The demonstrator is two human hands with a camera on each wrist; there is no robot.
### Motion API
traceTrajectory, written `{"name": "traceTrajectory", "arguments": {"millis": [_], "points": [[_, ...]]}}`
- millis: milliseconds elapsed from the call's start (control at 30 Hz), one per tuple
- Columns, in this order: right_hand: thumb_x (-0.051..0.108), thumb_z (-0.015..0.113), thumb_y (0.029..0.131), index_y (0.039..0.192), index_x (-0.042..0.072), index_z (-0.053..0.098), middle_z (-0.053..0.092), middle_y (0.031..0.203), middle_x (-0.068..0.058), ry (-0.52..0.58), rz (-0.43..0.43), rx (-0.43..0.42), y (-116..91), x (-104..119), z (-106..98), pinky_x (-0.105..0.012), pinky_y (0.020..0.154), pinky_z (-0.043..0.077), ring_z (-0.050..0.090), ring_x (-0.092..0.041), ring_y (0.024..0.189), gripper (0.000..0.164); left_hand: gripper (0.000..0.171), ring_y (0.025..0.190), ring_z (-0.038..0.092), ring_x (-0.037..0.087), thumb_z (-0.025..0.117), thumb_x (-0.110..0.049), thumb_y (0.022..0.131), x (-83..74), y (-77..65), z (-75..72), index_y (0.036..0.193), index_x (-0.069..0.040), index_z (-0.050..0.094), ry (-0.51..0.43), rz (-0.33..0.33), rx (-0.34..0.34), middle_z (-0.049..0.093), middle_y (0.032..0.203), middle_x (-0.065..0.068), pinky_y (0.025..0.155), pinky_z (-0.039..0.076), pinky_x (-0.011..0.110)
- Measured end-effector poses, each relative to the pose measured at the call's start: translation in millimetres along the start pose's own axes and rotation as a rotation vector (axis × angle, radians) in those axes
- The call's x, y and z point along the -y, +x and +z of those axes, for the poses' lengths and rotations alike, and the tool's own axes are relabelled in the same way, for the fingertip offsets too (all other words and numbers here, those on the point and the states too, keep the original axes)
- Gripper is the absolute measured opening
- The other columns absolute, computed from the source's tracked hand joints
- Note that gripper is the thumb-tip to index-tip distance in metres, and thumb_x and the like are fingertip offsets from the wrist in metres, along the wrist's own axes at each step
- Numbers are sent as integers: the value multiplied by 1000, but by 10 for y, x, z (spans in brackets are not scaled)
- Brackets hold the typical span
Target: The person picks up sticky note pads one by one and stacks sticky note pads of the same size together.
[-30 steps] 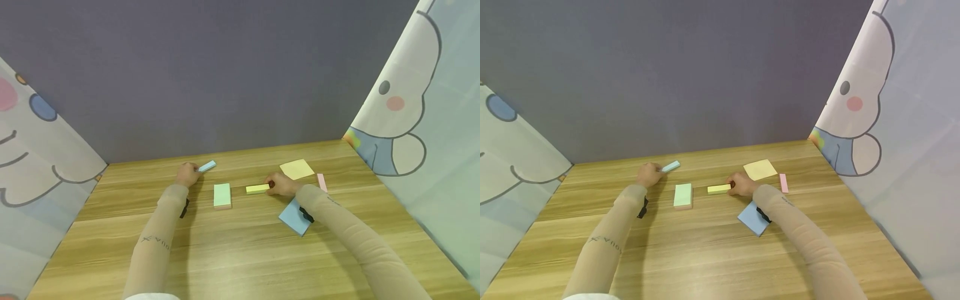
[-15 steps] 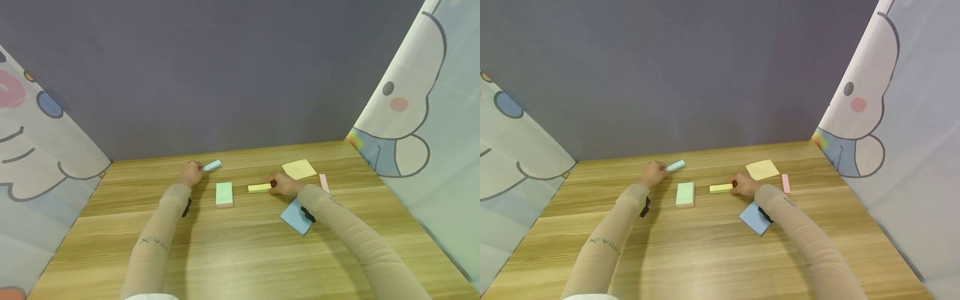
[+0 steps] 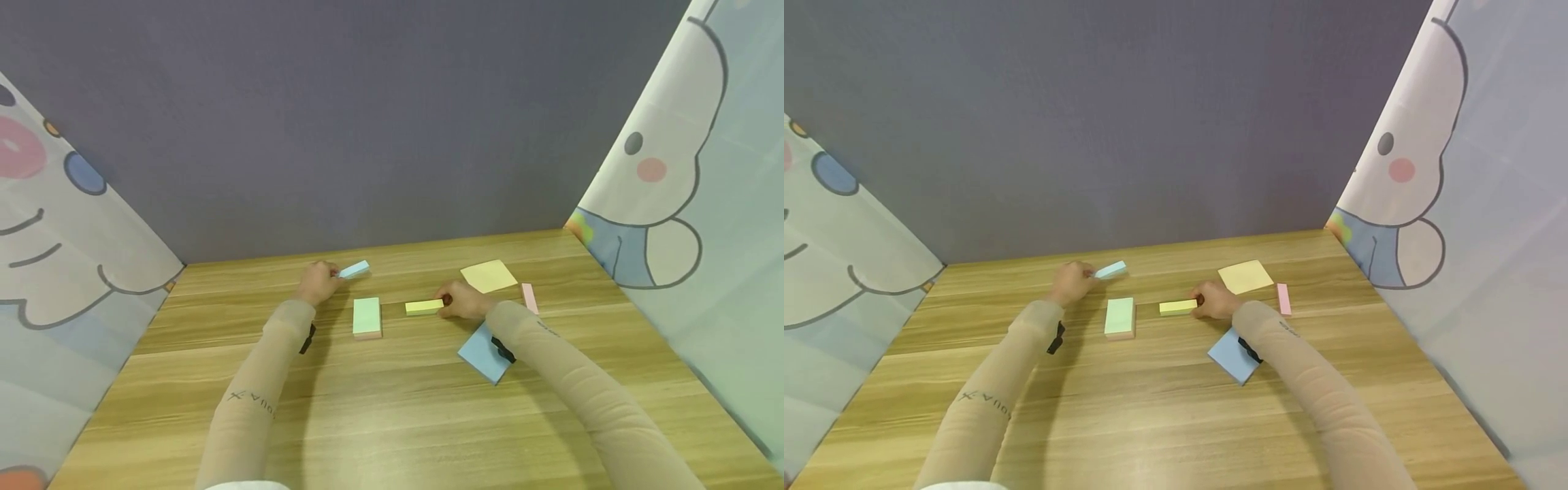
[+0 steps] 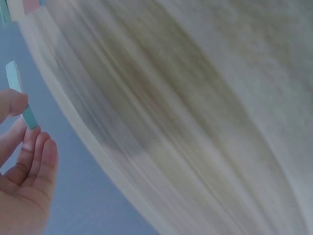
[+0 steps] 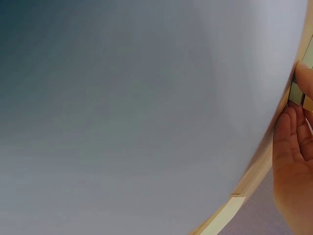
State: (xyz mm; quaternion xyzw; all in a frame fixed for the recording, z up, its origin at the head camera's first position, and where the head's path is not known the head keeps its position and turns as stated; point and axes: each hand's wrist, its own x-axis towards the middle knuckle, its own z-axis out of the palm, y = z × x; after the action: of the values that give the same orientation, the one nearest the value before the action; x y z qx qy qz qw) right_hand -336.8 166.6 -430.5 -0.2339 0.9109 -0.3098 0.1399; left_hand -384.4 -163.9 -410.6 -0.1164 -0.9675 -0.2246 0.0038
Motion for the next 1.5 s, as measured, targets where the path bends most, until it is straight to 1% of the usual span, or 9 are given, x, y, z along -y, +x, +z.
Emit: {"name": "traceTrajectory", "arguments": {"millis": [133,333,533,667,867,1100,1200,1333,1500], "points": [[8,70,79,109,-5,62,60,99,-12,-5,8,-6,7,-12,-1,-30,78,47,53,-19,87,34,27,90,60,29,63,-16,86,-56,-9,0,106,2,65,-7,24,5,64,106,20,77,51,40],[8,70,79,109,-4,63,60,98,-12,2,8,-2,13,-36,17,-27,74,46,51,-17,84,33,30,99,60,32,64,-16,85,-137,-29,26,108,2,64,-17,52,11,64,110,19,83,51,41],[8,70,79,109,-4,62,60,97,-12,-3,2,-7,10,-33,16,-28,75,46,51,-17,84,34,29,98,61,32,64,-14,84,-205,-50,47,108,2,65,-13,87,0,63,110,19,84,51,41],[8,70,79,109,-5,62,61,98,-12,-11,11,-7,5,-33,12,-29,77,47,52,-18,86,34,29,99,60,31,63,-14,85,-257,-67,47,109,1,65,-25,91,1,62,112,18,85,50,41],[8,70,79,108,-5,62,59,95,-11,-3,1,-1,16,-40,3,-28,75,46,51,-17,84,33,30,97,59,29,64,-16,85,-329,-93,48,110,1,65,-10,110,7,61,109,17,82,50,39],[8,70,79,108,-4,62,59,95,-11,0,-2,3,17,-45,3,-27,74,45,50,-17,83,33,32,100,57,29,62,-16,85,-394,-95,18,113,-1,63,-20,95,32,60,112,16,84,50,40],[8,70,79,108,-5,62,59,96,-12,0,6,1,14,-35,-8,-28,75,45,50,-18,84,33,32,101,58,29,62,-17,86,-436,-89,-5,114,-2,63,-5,109,35,61,115,15,85,49,41],[8,70,79,107,-5,63,59,95,-13,-11,-2,-4,19,-31,-15,-28,74,45,50,-18,83,32,33,103,59,27,62,-20,87,-513,-96,-28,115,-4,63,26,131,51,61,118,12,86,49,40],[7,70,79,106,-4,63,59,94,-12,3,-6,1,22,-43,5,-27,74,45,50,-17,83,30,31,104,59,25,63,-19,86,-613,-137,-18,113,-4,63,29,158,59,60,119,11,87,49,38]]}}
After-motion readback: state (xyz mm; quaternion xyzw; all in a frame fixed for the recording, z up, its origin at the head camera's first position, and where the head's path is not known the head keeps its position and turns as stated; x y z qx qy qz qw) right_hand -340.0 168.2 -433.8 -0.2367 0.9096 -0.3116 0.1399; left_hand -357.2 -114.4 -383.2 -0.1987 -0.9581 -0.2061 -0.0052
